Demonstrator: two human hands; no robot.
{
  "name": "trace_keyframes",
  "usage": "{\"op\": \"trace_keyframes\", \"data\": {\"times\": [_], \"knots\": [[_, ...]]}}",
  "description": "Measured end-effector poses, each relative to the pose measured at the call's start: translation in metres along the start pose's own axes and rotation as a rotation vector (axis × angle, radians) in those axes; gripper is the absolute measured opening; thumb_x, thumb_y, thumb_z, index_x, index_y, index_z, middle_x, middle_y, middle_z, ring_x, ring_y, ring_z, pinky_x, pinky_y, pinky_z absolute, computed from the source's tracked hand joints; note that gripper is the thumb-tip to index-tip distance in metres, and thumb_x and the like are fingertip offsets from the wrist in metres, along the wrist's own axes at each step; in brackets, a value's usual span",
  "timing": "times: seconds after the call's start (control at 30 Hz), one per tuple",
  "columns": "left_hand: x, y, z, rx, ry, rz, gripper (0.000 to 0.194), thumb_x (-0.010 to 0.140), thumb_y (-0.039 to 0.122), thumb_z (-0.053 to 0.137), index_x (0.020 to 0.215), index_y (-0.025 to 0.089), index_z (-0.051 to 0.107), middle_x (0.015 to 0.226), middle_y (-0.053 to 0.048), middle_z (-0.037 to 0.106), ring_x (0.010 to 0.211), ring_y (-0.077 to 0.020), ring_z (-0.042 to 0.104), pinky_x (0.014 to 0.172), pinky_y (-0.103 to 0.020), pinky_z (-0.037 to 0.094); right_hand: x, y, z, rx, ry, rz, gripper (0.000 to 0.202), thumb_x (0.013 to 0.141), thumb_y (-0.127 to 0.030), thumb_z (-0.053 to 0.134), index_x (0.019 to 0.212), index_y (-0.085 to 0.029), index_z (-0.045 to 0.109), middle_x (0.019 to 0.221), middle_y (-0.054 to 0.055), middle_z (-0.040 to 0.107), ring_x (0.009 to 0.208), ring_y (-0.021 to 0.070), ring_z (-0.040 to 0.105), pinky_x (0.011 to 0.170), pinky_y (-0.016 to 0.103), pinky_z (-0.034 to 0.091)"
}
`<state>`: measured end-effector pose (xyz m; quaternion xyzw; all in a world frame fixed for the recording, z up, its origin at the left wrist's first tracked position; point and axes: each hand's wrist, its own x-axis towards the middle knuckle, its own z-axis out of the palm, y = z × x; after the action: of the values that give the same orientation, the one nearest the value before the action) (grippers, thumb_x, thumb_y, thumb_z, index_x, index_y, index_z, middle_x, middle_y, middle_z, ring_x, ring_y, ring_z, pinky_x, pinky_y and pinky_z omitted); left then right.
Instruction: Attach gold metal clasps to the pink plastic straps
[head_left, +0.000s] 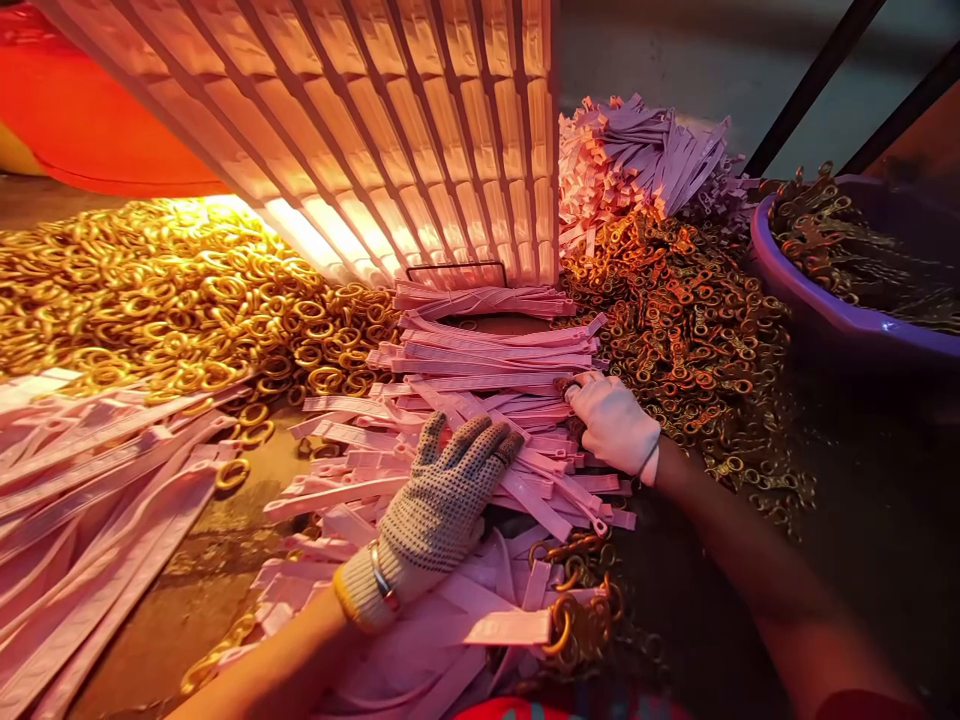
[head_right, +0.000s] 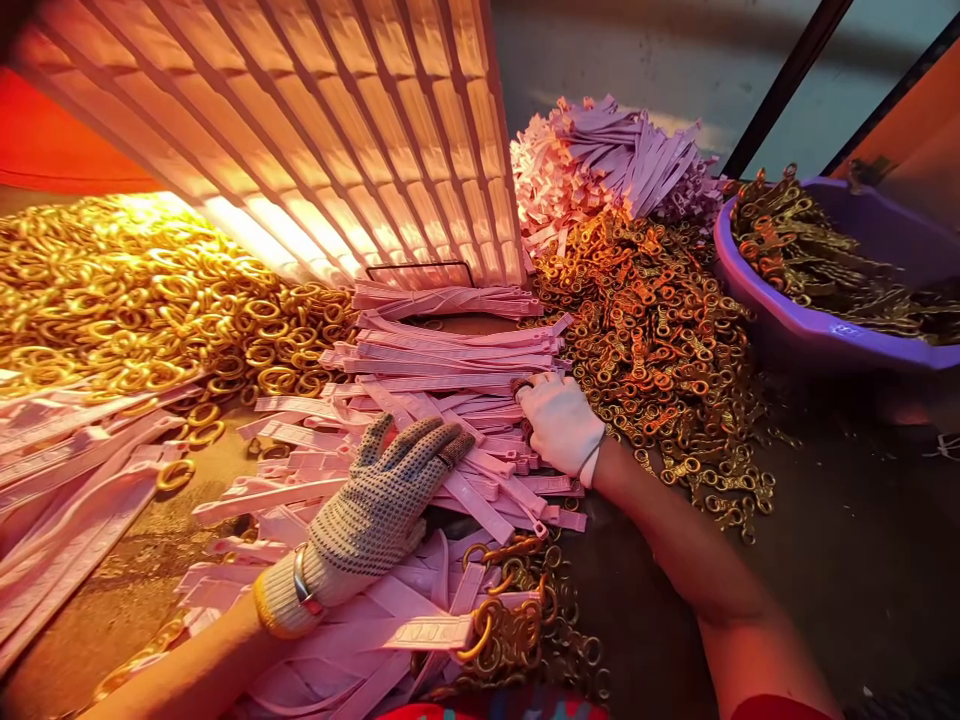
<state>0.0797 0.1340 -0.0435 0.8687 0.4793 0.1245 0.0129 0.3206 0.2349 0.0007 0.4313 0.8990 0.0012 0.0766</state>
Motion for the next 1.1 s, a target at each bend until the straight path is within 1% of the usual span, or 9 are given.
{"op": "trace_keyframes", "data": {"times": [0.23, 0.33, 0.4, 0.5, 0.6, 0.7, 0.83, 0.93, 1.1], "knots": [[-0.001, 0.001, -0.001, 0.000, -0.015, 0.001, 0.090, 0.064, 0.003, 0.054, 0.153, 0.012, 0.052, 0.156, -0.018, 0.054, 0.145, -0.0418, 0.046, 0.124, -0.072, 0.015, 0.007, 0.004, 0.001, 0.050, 0.047, 0.017, 0.030, 0.081, -0.006, 0.054, 0.107, -0.014, 0.067, 0.108, 0.014, 0.069, 0.107, 0.0309, 0.061, 0.085, 0.039, 0.042], [-0.002, 0.000, 0.000, -0.006, -0.019, 0.017, 0.090, 0.064, 0.003, 0.055, 0.153, 0.012, 0.052, 0.157, -0.018, 0.052, 0.145, -0.0423, 0.045, 0.123, -0.073, 0.015, 0.012, 0.010, 0.009, 0.148, 0.083, 0.052, 0.027, 0.082, -0.006, 0.054, 0.105, -0.013, 0.068, 0.107, 0.015, 0.070, 0.101, 0.0284, 0.063, 0.084, 0.036, 0.043], [-0.003, 0.000, 0.001, -0.009, 0.001, 0.033, 0.083, 0.068, 0.004, 0.056, 0.151, 0.013, 0.055, 0.152, -0.018, 0.057, 0.141, -0.0416, 0.049, 0.123, -0.073, 0.014, 0.014, 0.015, 0.018, 0.312, 0.152, 0.083, 0.020, 0.086, -0.010, 0.056, 0.102, -0.014, 0.068, 0.103, 0.013, 0.071, 0.098, 0.0267, 0.064, 0.085, 0.035, 0.045], [-0.003, 0.001, 0.002, -0.006, 0.048, 0.046, 0.067, 0.078, 0.005, 0.056, 0.144, 0.013, 0.060, 0.140, -0.018, 0.065, 0.131, -0.0382, 0.057, 0.123, -0.071, 0.016, 0.017, 0.022, 0.033, 0.743, 0.297, 0.106, 0.013, 0.091, -0.025, 0.059, 0.097, -0.018, 0.068, 0.098, 0.008, 0.072, 0.093, 0.0234, 0.065, 0.086, 0.033, 0.048], [-0.002, 0.002, 0.002, -0.003, 0.071, 0.058, 0.063, 0.080, 0.004, 0.054, 0.142, 0.011, 0.061, 0.137, -0.019, 0.066, 0.127, -0.0373, 0.058, 0.122, -0.070, 0.020, 0.019, 0.027, 0.043, 1.175, 0.348, 0.140, 0.023, 0.086, -0.042, 0.067, 0.091, -0.020, 0.067, 0.087, 0.003, 0.071, 0.082, 0.0204, 0.064, 0.076, 0.031, 0.050], [-0.002, 0.002, 0.001, 0.008, 0.078, 0.062, 0.065, 0.078, 0.002, 0.052, 0.142, 0.012, 0.060, 0.137, -0.017, 0.066, 0.125, -0.0368, 0.058, 0.122, -0.069, 0.021, 0.022, 0.029, 0.046, 1.382, 0.360, 0.149, 0.030, 0.077, -0.047, 0.074, 0.086, -0.019, 0.067, 0.081, 0.001, 0.069, 0.077, 0.0185, 0.061, 0.072, 0.030, 0.050], [-0.003, 0.001, 0.001, 0.008, 0.081, 0.057, 0.075, 0.071, 0.000, 0.050, 0.144, 0.014, 0.057, 0.139, -0.016, 0.064, 0.127, -0.0359, 0.057, 0.124, -0.068, 0.020, 0.024, 0.032, 0.047, 1.429, 0.393, 0.160, 0.029, 0.076, -0.045, 0.072, 0.086, -0.018, 0.069, 0.081, 0.001, 0.070, 0.079, 0.0183, 0.061, 0.076, 0.030, 0.050], [-0.003, 0.001, 0.002, -0.007, 0.075, 0.049, 0.077, 0.071, 0.001, 0.051, 0.146, 0.014, 0.055, 0.139, -0.017, 0.063, 0.128, -0.0363, 0.056, 0.123, -0.068, 0.020, 0.022, 0.034, 0.045, 1.420, 0.394, 0.132, 0.029, 0.080, -0.042, 0.067, 0.096, -0.018, 0.071, 0.088, 0.003, 0.072, 0.086, 0.0197, 0.064, 0.083, 0.032, 0.053], [-0.003, 0.000, 0.002, -0.017, 0.061, 0.081, 0.074, 0.071, 0.001, 0.052, 0.144, 0.011, 0.057, 0.138, -0.020, 0.063, 0.126, -0.0388, 0.056, 0.120, -0.071, 0.023, 0.013, 0.040, 0.033, 1.174, 0.403, 0.100, 0.035, 0.085, -0.028, 0.059, 0.117, -0.018, 0.068, 0.101, 0.004, 0.073, 0.093, 0.0201, 0.065, 0.090, 0.033, 0.054]]}}
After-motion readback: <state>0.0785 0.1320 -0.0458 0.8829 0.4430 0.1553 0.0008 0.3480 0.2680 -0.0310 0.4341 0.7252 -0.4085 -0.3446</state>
